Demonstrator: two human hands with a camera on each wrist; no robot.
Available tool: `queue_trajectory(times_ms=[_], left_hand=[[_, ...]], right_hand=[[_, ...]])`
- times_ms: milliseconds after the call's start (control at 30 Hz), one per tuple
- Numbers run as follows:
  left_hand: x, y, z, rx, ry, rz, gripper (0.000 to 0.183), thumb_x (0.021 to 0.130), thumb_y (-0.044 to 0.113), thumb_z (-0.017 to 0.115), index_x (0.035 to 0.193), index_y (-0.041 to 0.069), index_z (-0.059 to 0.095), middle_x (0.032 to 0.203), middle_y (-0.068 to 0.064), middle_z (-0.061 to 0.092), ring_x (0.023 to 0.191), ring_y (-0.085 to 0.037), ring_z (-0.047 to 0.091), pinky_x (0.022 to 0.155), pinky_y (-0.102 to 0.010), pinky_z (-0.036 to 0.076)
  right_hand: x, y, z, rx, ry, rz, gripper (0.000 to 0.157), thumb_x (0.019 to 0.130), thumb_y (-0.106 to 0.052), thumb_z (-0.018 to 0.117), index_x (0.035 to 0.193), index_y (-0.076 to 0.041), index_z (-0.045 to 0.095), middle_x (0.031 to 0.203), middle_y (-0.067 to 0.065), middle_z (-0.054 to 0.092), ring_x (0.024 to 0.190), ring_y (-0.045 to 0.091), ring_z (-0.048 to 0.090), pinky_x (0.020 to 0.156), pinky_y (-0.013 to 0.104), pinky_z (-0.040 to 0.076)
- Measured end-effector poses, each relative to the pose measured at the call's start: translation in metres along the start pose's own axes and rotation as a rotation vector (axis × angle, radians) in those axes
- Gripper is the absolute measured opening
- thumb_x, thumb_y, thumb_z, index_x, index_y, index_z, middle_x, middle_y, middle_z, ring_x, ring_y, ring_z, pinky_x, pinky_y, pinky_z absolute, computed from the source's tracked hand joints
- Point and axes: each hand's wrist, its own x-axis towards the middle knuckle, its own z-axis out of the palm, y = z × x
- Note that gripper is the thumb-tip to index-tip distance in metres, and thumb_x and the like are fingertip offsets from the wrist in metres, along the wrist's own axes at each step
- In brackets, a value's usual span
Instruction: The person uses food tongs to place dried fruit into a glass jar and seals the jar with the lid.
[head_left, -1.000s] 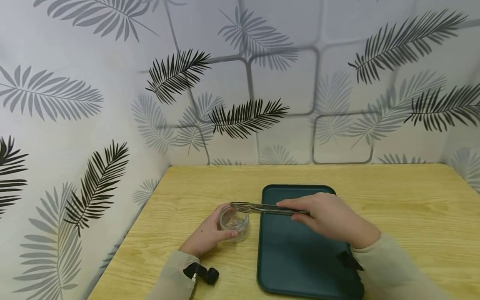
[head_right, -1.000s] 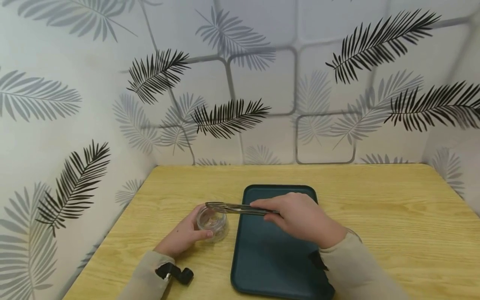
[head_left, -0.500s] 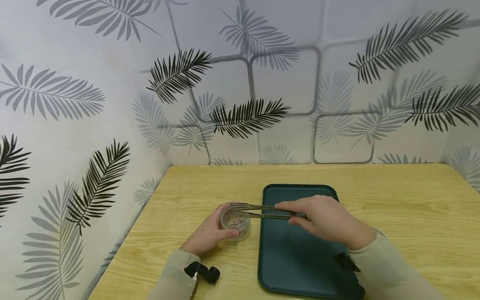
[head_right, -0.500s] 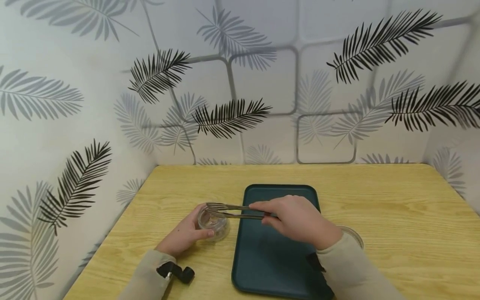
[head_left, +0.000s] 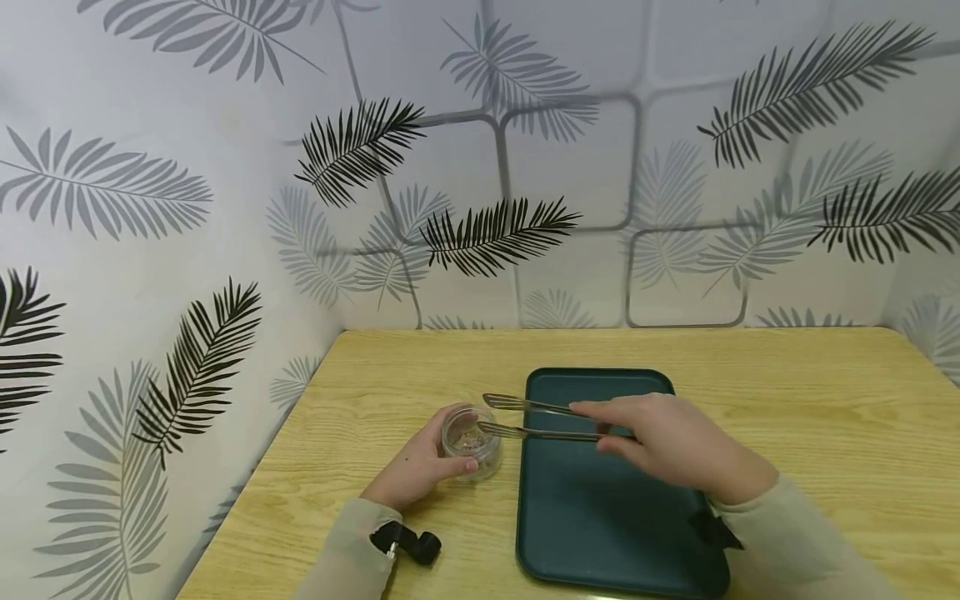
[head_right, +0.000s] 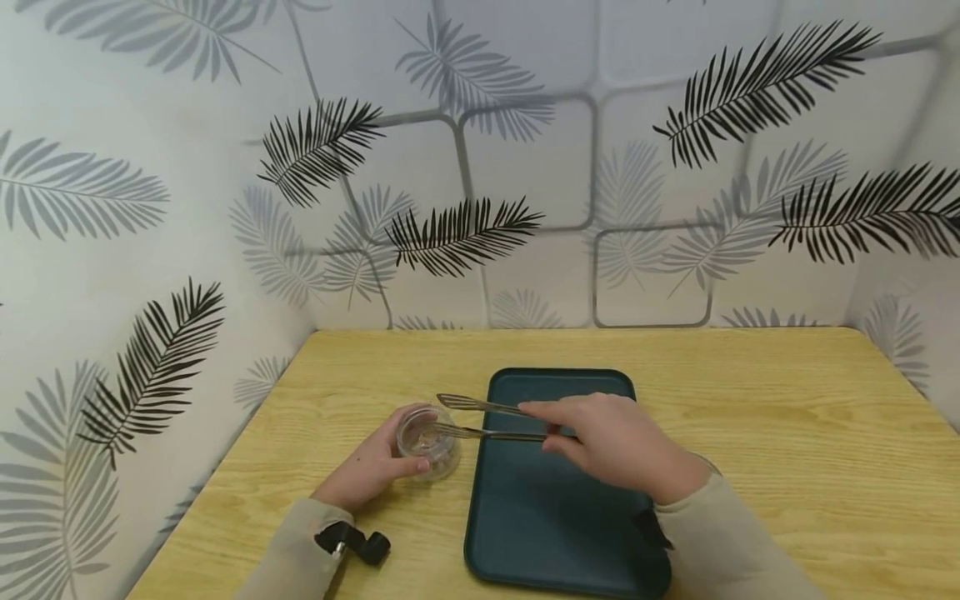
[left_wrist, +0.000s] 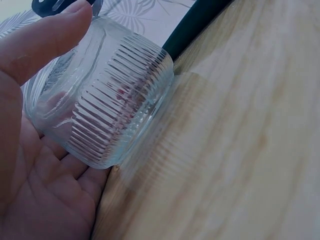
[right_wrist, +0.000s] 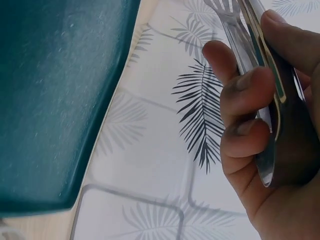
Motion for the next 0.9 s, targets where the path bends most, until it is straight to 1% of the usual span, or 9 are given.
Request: queue_trajectory(times_ms=[100,200,333,500,600,733,833,900], left_hand=[[0.000,0.000,0.000,0.008,-0.001,-0.006,0.084,0.091,0.028,0.079,0.158,0.016,0.030,0.155,-0.004,0.043,0.137,-0.022,0.046,0.107,-0.040,0.039],[-0.001,0.001,0.000,0.016,0.001,-0.010,0.085,0.090,0.029,0.080,0.158,0.018,0.030,0.155,-0.004,0.043,0.135,-0.020,0.048,0.108,-0.042,0.038],[-0.001,0.002,0.000,0.027,0.009,-0.004,0.084,0.089,0.030,0.081,0.157,0.022,0.032,0.154,-0.003,0.044,0.133,-0.019,0.049,0.109,-0.045,0.037],[-0.001,0.001,0.000,0.022,0.006,-0.001,0.081,0.090,0.029,0.080,0.156,0.026,0.033,0.154,-0.003,0.044,0.135,-0.019,0.048,0.109,-0.045,0.035],[-0.001,0.000,0.000,0.017,0.001,-0.007,0.080,0.090,0.029,0.079,0.155,0.028,0.033,0.154,-0.001,0.044,0.135,-0.019,0.047,0.109,-0.045,0.035],[-0.001,-0.001,0.000,0.016,0.003,-0.008,0.079,0.090,0.029,0.079,0.155,0.028,0.033,0.154,-0.001,0.044,0.134,-0.019,0.048,0.109,-0.045,0.035],[-0.001,-0.001,0.000,0.017,0.002,-0.005,0.080,0.091,0.029,0.079,0.155,0.027,0.033,0.154,-0.001,0.044,0.134,-0.019,0.048,0.109,-0.045,0.035],[-0.001,-0.001,0.000,0.018,0.002,-0.004,0.080,0.090,0.029,0.079,0.156,0.026,0.033,0.154,-0.002,0.044,0.134,-0.019,0.048,0.109,-0.045,0.035]], right_hand=[[-0.006,0.003,-0.001,-0.022,0.016,0.013,0.055,0.097,-0.029,0.070,0.149,-0.023,0.053,0.106,-0.012,0.069,0.077,-0.002,0.059,0.062,0.027,0.045],[-0.012,0.006,-0.002,-0.035,0.024,0.051,0.058,0.097,-0.032,0.069,0.152,-0.026,0.050,0.106,-0.011,0.067,0.073,-0.003,0.054,0.060,0.026,0.043],[-0.021,0.011,-0.002,-0.030,0.022,0.128,0.060,0.100,-0.036,0.064,0.156,-0.027,0.043,0.107,-0.011,0.063,0.072,-0.004,0.051,0.062,0.027,0.043],[-0.036,0.020,-0.003,-0.059,0.037,0.217,0.063,0.103,-0.040,0.059,0.159,-0.025,0.036,0.109,-0.007,0.062,0.078,0.000,0.055,0.065,0.031,0.045],[-0.047,0.026,-0.006,-0.074,0.050,0.281,0.063,0.104,-0.041,0.057,0.159,-0.022,0.036,0.112,-0.002,0.062,0.078,0.004,0.056,0.062,0.032,0.045],[-0.061,0.037,-0.010,-0.097,0.052,0.363,0.062,0.105,-0.041,0.054,0.159,-0.018,0.035,0.118,0.009,0.063,0.080,0.013,0.063,0.061,0.037,0.049],[-0.072,0.047,-0.014,-0.124,0.042,0.417,0.063,0.107,-0.040,0.051,0.161,-0.018,0.030,0.123,0.018,0.061,0.088,0.024,0.068,0.064,0.044,0.052],[-0.081,0.055,-0.016,-0.137,0.037,0.447,0.064,0.108,-0.039,0.050,0.162,-0.016,0.026,0.125,0.024,0.058,0.090,0.030,0.068,0.063,0.045,0.053]])
